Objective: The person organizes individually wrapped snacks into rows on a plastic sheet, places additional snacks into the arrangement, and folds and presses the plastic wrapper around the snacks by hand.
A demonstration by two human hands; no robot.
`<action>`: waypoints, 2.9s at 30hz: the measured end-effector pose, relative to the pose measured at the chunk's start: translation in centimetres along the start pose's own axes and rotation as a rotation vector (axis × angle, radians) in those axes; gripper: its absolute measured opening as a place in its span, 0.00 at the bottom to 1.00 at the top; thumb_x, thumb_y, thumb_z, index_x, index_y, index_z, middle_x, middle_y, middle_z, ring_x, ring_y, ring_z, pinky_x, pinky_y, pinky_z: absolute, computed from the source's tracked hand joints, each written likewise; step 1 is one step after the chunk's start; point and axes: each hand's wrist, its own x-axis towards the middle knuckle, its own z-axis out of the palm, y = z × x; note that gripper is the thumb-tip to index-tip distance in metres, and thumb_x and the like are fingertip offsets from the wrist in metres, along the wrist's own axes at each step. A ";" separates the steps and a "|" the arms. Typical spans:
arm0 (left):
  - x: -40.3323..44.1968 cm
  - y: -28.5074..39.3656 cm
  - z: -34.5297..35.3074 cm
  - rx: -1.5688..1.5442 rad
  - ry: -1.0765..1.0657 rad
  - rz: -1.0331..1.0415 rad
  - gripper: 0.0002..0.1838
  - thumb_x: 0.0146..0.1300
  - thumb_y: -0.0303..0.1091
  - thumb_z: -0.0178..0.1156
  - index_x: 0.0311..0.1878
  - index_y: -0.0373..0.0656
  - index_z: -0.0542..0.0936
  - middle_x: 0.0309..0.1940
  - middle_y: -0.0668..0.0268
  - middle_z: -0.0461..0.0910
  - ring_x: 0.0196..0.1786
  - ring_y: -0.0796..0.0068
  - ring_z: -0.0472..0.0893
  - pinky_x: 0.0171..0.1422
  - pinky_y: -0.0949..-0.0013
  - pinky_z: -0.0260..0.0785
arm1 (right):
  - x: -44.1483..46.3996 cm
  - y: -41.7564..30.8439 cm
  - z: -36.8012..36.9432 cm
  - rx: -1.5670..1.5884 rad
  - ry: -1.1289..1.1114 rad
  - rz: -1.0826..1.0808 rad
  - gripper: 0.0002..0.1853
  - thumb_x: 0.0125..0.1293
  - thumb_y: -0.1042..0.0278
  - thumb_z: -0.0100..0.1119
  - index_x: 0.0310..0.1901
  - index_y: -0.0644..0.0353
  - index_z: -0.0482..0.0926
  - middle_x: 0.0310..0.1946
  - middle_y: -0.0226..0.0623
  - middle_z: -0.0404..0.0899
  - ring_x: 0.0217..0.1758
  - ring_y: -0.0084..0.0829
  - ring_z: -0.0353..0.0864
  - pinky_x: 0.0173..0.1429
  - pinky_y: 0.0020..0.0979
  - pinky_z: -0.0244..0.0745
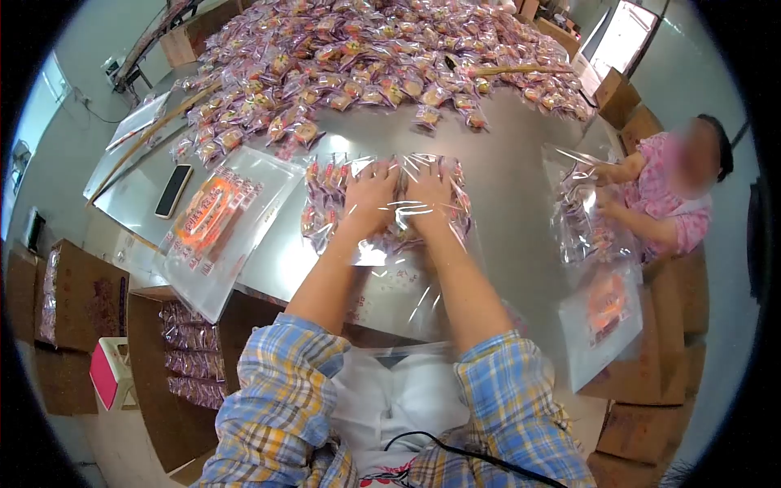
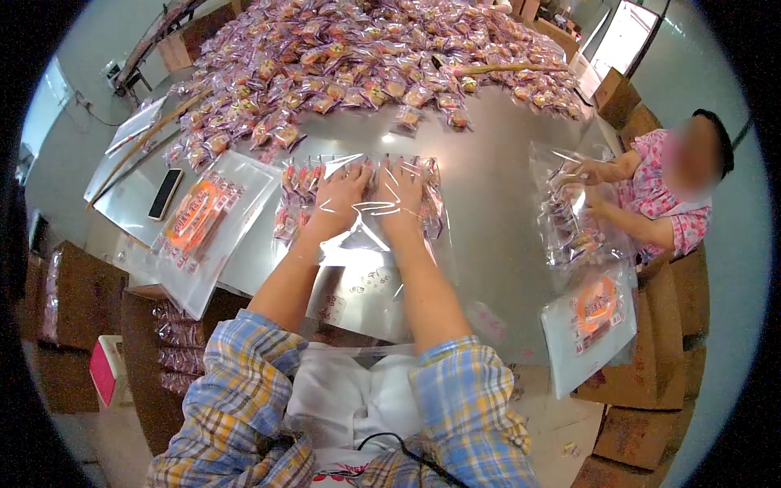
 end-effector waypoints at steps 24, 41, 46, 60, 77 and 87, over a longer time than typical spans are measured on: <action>-4.0 0.4 -1.1 -0.185 0.326 -0.132 0.43 0.57 0.42 0.63 0.75 0.31 0.68 0.66 0.42 0.76 0.74 0.38 0.71 0.86 0.38 0.47 | -1.1 -0.2 -1.2 0.235 0.164 -0.322 0.32 0.65 0.58 0.65 0.72 0.45 0.76 0.72 0.36 0.77 0.75 0.45 0.74 0.79 0.53 0.62; -12.3 1.2 -2.8 -0.066 0.347 -0.181 0.30 0.70 0.52 0.60 0.67 0.40 0.79 0.69 0.48 0.78 0.74 0.46 0.72 0.81 0.34 0.50 | 1.4 -4.4 -0.9 0.276 0.265 -0.504 0.35 0.66 0.46 0.68 0.71 0.51 0.76 0.71 0.39 0.77 0.71 0.45 0.76 0.72 0.52 0.74; -12.3 0.7 -2.6 -0.125 0.343 -0.167 0.30 0.69 0.54 0.60 0.66 0.41 0.80 0.66 0.49 0.79 0.75 0.50 0.72 0.81 0.30 0.48 | 2.7 -5.5 -0.1 0.272 0.251 -0.543 0.28 0.68 0.50 0.67 0.68 0.43 0.80 0.67 0.34 0.82 0.66 0.44 0.80 0.71 0.46 0.76; -9.9 0.1 -2.3 -0.080 0.204 -0.196 0.30 0.67 0.60 0.56 0.55 0.41 0.84 0.59 0.51 0.83 0.72 0.55 0.75 0.76 0.24 0.51 | 5.1 -5.8 2.9 0.102 0.257 -0.446 0.31 0.69 0.43 0.64 0.72 0.41 0.78 0.70 0.35 0.80 0.73 0.51 0.77 0.75 0.54 0.73; -9.9 0.9 -2.7 -0.136 0.098 -0.208 0.33 0.68 0.57 0.58 0.69 0.45 0.77 0.69 0.55 0.77 0.76 0.55 0.70 0.74 0.26 0.54 | 5.6 -6.8 -3.3 0.250 -0.110 -0.501 0.37 0.67 0.31 0.62 0.71 0.44 0.77 0.70 0.34 0.80 0.75 0.54 0.74 0.80 0.56 0.65; -9.8 0.5 -3.0 -0.127 0.159 -0.179 0.33 0.67 0.56 0.59 0.67 0.43 0.77 0.67 0.54 0.78 0.76 0.52 0.71 0.75 0.26 0.53 | 7.5 -7.6 0.1 0.350 -0.042 -0.427 0.31 0.68 0.35 0.62 0.66 0.45 0.82 0.66 0.36 0.83 0.73 0.52 0.76 0.72 0.56 0.75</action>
